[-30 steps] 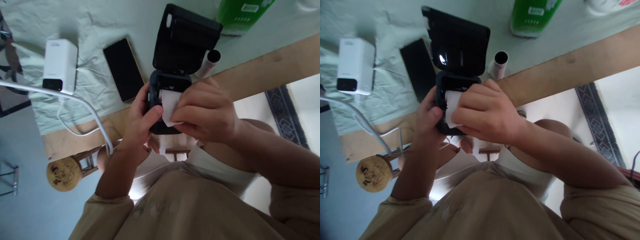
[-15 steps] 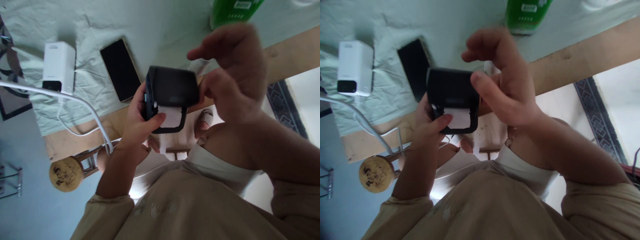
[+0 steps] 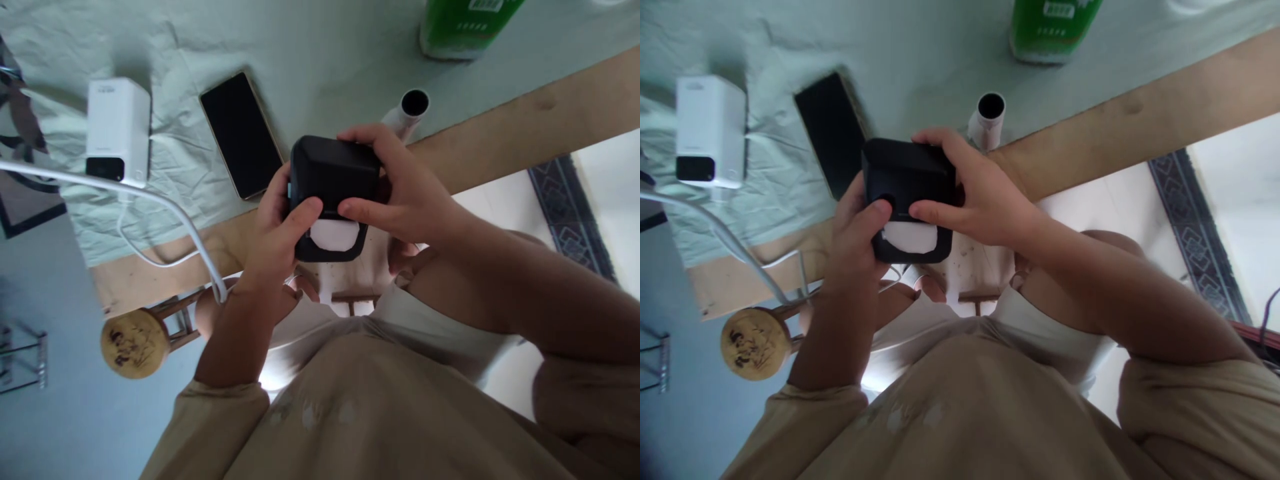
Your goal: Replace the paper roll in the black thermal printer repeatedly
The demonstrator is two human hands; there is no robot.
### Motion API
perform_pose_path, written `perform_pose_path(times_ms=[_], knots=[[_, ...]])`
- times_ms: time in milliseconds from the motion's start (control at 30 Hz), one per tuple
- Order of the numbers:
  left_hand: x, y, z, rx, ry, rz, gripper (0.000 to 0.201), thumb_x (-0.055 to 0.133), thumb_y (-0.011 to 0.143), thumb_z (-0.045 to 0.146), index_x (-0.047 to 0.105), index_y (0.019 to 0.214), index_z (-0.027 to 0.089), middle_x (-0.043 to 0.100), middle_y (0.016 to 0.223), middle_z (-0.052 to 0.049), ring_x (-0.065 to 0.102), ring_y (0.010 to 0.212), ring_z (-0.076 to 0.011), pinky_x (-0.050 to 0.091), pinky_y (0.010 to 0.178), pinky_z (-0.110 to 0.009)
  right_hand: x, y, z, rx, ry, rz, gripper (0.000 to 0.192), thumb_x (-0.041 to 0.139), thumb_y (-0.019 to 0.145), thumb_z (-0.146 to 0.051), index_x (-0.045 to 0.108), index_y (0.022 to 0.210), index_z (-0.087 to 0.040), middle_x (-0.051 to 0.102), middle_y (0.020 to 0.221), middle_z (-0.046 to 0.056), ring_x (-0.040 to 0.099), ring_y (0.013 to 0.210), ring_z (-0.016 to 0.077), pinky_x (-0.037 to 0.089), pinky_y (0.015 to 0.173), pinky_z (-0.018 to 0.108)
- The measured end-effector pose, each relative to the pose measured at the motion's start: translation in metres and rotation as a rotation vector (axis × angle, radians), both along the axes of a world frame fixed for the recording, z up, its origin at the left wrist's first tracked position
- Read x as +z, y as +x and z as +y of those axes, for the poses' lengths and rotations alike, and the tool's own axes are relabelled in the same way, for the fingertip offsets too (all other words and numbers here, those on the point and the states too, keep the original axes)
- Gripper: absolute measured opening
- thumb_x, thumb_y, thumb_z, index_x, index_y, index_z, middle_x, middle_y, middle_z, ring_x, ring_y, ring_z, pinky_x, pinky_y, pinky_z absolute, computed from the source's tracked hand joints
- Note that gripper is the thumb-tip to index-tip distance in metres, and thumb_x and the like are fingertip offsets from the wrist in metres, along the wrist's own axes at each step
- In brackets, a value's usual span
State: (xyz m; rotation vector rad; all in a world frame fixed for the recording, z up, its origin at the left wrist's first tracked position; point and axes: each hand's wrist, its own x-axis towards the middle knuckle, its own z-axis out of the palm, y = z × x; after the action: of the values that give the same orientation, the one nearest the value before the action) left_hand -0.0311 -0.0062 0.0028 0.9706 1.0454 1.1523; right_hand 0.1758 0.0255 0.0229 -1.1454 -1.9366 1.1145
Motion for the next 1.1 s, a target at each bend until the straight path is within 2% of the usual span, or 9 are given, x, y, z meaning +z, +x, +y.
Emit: perform_pose_path(times_ms=[100,167,267,333,567,733,867,1000,1100], knots=[[-0.006,-0.001,0.005,-0.013,0.057,-0.097,0.042,0.078,0.087,0.047,0.075,0.124,0.026,0.076,0.110,-0.002,0.072,0.094,-0.0158,0.059,0.077,-0.024,-0.002,0.000,0.000,0.003,0.012,0.039,0.074,0.072,0.089,-0.055,0.043,0.148,-0.020,0.058,0.149,0.012,0.064,0.129,0.0260,0.062,0.104,0.040],[-0.009,-0.001,0.007,-0.031,0.115,-0.133,0.043,0.070,0.093,0.054,0.076,0.127,0.029,0.077,0.120,-0.001,0.072,0.109,-0.0189,0.061,0.092,-0.028,-0.003,0.002,-0.001,0.029,0.037,0.065,0.076,0.072,0.089,-0.057,0.041,0.148,-0.020,0.056,0.151,0.012,0.061,0.135,0.0267,0.059,0.111,0.041],[-0.013,-0.001,0.009,-0.039,0.148,-0.139,0.042,0.060,0.099,0.060,0.075,0.130,0.036,0.074,0.136,0.003,0.066,0.133,-0.0226,0.052,0.116,-0.036,-0.003,0.005,-0.002,0.059,0.075,0.090,0.077,0.072,0.089,-0.061,0.041,0.147,-0.021,0.054,0.153,0.013,0.056,0.142,0.0268,0.051,0.124,0.042],[-0.013,-0.001,0.010,-0.025,0.132,-0.127,0.040,0.060,0.100,0.060,0.076,0.128,0.038,0.074,0.137,0.004,0.063,0.139,-0.0231,0.048,0.122,-0.038,-0.004,0.005,-0.003,0.061,0.084,0.104,0.077,0.071,0.089,-0.061,0.040,0.147,-0.021,0.053,0.154,0.013,0.055,0.144,0.0263,0.048,0.127,0.042],[-0.003,0.011,0.011,0.093,0.040,-0.186,0.024,0.068,0.099,0.048,0.083,0.107,0.031,0.081,0.114,0.004,0.073,0.116,-0.0196,0.057,0.109,-0.032,-0.011,0.004,0.003,0.044,0.084,0.130,0.073,0.070,0.088,-0.061,0.043,0.144,-0.023,0.055,0.153,0.012,0.056,0.143,0.0251,0.048,0.126,0.043],[0.001,0.018,0.007,0.170,-0.010,-0.216,0.026,0.066,0.101,0.043,0.083,0.101,0.023,0.084,0.102,0.001,0.077,0.095,-0.0191,0.059,0.107,-0.037,-0.012,0.005,0.005,0.049,0.082,0.117,0.072,0.070,0.088,-0.060,0.045,0.145,-0.024,0.055,0.151,0.009,0.056,0.142,0.0231,0.051,0.122,0.039],[0.002,0.020,0.006,0.188,0.023,-0.189,0.030,0.057,0.106,0.034,0.082,0.102,0.018,0.085,0.103,0.000,0.079,0.098,-0.0177,0.059,0.107,-0.034,-0.010,0.008,0.006,0.089,0.128,0.127,0.063,0.067,0.091,-0.058,0.048,0.142,-0.026,0.056,0.152,0.005,0.053,0.147,0.0219,0.046,0.127,0.041],[0.003,0.020,0.008,0.209,0.053,-0.215,0.041,0.050,0.110,0.037,0.082,0.094,0.017,0.085,0.093,0.002,0.079,0.089,-0.0147,0.056,0.112,-0.032,-0.012,0.011,0.010,0.166,0.192,0.187,0.067,0.063,0.095,-0.054,0.043,0.146,-0.015,0.053,0.157,0.009,0.050,0.149,0.0188,0.039,0.133,0.038],[0.005,0.021,0.011,0.204,-0.004,-0.211,0.056,0.036,0.113,0.043,0.082,0.096,0.017,0.085,0.101,-0.002,0.080,0.100,-0.0189,0.054,0.115,-0.035,-0.016,0.013,0.015,0.224,0.192,0.216,0.074,0.063,0.096,-0.052,0.040,0.148,-0.005,0.051,0.157,0.013,0.050,0.147,0.0154,0.039,0.133,0.033]])
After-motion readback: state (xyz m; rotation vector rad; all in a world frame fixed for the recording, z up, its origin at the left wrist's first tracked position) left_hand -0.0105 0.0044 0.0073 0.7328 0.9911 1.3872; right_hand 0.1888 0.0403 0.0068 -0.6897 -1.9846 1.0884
